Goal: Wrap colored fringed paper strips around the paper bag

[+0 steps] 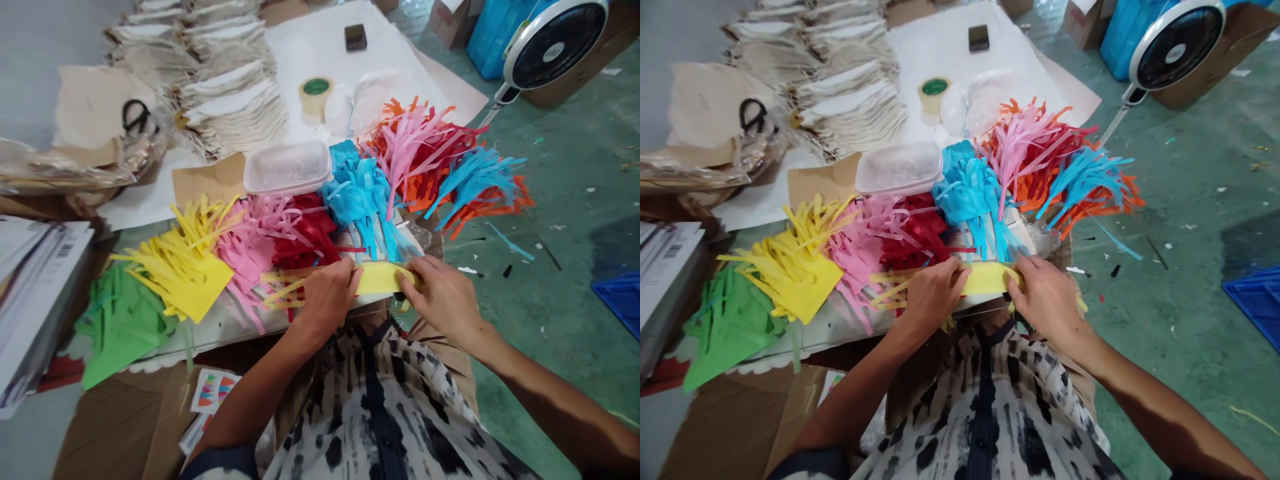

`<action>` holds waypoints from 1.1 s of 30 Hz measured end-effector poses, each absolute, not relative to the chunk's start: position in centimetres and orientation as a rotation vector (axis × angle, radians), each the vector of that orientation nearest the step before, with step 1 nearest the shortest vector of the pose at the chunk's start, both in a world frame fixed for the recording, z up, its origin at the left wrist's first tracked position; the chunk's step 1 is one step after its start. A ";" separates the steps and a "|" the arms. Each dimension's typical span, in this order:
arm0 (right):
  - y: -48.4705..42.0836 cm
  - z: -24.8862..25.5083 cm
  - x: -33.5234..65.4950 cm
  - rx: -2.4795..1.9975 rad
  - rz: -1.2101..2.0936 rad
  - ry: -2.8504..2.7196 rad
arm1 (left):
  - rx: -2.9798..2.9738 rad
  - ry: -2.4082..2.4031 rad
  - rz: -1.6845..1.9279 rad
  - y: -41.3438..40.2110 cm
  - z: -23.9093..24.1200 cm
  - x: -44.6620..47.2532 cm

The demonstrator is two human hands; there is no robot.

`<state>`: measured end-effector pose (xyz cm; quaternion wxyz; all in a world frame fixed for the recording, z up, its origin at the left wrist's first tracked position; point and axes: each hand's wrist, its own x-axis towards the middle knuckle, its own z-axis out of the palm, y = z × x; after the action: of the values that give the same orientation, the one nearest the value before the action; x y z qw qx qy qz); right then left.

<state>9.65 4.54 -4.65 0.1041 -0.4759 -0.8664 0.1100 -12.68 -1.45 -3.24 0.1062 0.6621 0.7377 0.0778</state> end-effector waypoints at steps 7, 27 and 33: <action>4.6 -4.7 9.1 -1.436 0.292 -2.600 | 1.958 2.227 0.025 -0.4 -2.9 -12.8; 5.1 -3.2 8.8 -1.609 0.286 -2.635 | 2.558 1.723 0.511 -4.6 -5.6 -9.7; 9.9 -0.4 15.9 -1.790 0.234 -2.615 | 2.487 1.708 0.464 -4.9 -5.9 -10.3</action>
<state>15.92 9.88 -0.45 -0.0179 -0.5631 -0.8229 0.0737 -10.26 -4.94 -5.90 0.0445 0.8139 0.5591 0.1518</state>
